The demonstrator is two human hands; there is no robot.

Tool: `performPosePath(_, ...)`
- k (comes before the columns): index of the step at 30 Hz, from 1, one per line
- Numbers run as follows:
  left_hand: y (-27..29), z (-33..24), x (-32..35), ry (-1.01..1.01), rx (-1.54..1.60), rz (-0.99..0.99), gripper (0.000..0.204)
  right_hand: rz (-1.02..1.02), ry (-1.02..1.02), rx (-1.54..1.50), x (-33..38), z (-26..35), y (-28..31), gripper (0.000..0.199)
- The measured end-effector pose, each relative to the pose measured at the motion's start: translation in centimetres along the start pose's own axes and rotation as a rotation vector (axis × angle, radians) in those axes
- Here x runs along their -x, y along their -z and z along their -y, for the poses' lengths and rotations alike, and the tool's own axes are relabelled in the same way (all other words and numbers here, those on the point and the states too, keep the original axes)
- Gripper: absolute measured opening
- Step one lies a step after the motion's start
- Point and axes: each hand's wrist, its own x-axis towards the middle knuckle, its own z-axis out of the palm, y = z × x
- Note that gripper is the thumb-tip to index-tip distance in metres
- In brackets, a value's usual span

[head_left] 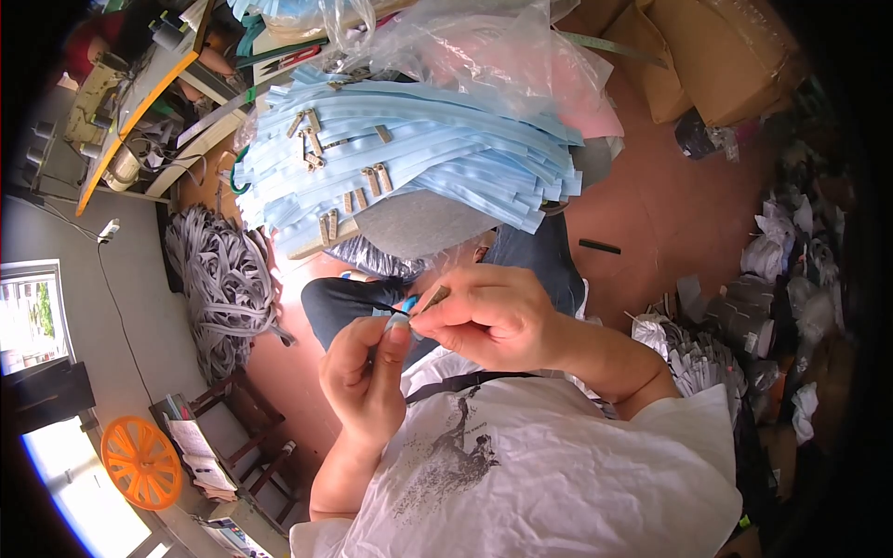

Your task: Attaching metal clips to light blue bag straps by hand.

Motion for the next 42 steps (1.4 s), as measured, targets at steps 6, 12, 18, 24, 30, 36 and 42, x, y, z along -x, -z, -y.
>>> performPosePath(6,0.2,-0.5,-0.3,0.028,0.104,0.065,0.013,-0.062,-0.065,-0.166,0.0,-0.9,0.1,0.015)
performPosePath(12,0.7,-1.1,-0.2,0.140,0.285,0.103,0.009,-0.010,-0.327,-0.269,0.1,0.2,0.6,0.017)
performPosePath(18,0.6,-0.2,0.0,-0.037,0.019,0.093,0.008,-0.006,-0.289,-0.254,0.3,0.1,0.7,0.016)
performPosePath(24,-0.2,-0.9,-0.2,-0.131,-0.124,0.003,0.006,0.012,-0.251,-0.269,0.2,0.1,0.6,0.014)
performPosePath(30,-0.3,-0.6,0.1,-0.165,-0.109,-0.028,0.006,0.037,-0.137,-0.196,-0.2,0.0,0.3,0.014)
performPosePath(36,0.0,0.1,0.2,-0.142,0.007,-0.037,0.009,-0.170,-0.067,-0.389,0.4,-0.2,-1.2,0.022)
performPosePath(42,-0.1,0.3,0.4,-0.205,0.085,-0.015,0.012,-0.034,0.247,-0.064,-0.5,-0.2,0.1,0.029)
